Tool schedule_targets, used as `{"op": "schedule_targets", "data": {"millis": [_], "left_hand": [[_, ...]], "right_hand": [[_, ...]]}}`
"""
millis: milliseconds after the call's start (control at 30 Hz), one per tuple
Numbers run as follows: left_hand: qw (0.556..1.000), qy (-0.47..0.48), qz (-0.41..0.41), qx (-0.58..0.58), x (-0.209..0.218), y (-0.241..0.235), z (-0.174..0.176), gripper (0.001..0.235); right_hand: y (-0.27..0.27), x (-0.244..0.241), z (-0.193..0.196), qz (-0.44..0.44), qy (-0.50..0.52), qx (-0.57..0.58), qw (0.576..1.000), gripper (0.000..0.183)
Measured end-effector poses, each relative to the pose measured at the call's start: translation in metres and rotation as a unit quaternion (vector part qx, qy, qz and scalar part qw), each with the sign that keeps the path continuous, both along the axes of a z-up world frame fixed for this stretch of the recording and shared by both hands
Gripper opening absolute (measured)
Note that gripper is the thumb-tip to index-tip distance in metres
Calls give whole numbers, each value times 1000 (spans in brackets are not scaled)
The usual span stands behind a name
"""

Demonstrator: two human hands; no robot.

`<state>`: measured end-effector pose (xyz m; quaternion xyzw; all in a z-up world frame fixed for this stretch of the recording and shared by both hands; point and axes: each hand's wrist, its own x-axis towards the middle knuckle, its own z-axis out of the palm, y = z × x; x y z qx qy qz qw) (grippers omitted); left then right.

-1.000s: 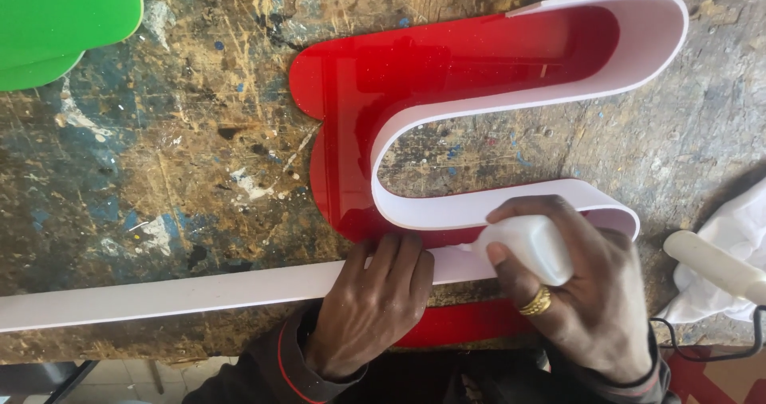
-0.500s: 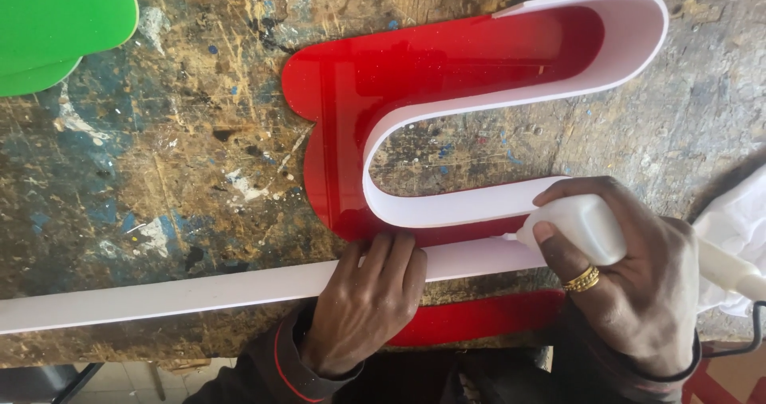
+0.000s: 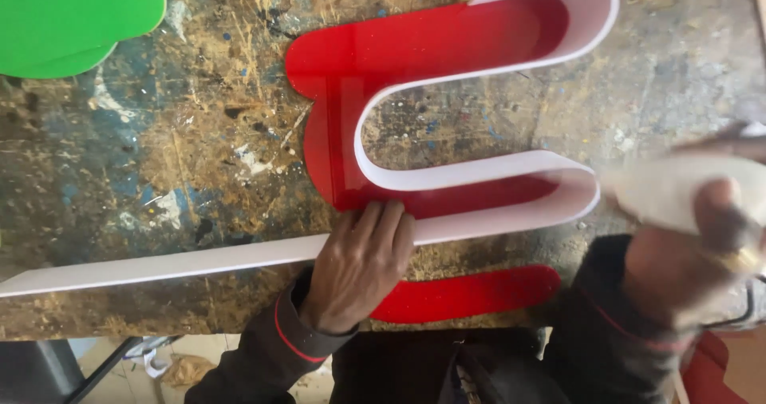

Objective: Fabricating a 3D sign letter by gluing a white plastic return strip to the perimeter of a red acrylic face.

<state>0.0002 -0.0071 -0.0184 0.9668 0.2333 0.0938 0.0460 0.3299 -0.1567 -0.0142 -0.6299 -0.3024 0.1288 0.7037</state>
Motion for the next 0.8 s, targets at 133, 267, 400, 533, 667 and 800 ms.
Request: {"op": "schedule_targets", "data": {"millis": [133, 267, 400, 533, 667, 800], "left_hand": [[1000, -4, -10, 6, 0, 2, -1, 13], [1000, -1, -10, 29, 1, 0, -3, 21], [998, -52, -14, 38, 4, 2, 2, 15], [996, -62, -21, 57, 5, 6, 3, 16], [996, -73, -20, 51, 2, 2, -12, 20], [996, -67, -17, 63, 0, 5, -22, 20]], "right_hand": [[60, -40, 58, -1, -50, -188, 981, 43], [64, -19, 35, 85, -55, -142, 985, 44], [50, -15, 26, 100, -59, -146, 983, 66], [12, -52, 52, 41, -155, -153, 975, 58], [-49, -84, 41, -93, -196, -221, 951, 37], [-105, -76, 17, -253, -162, -209, 931, 58]]}}
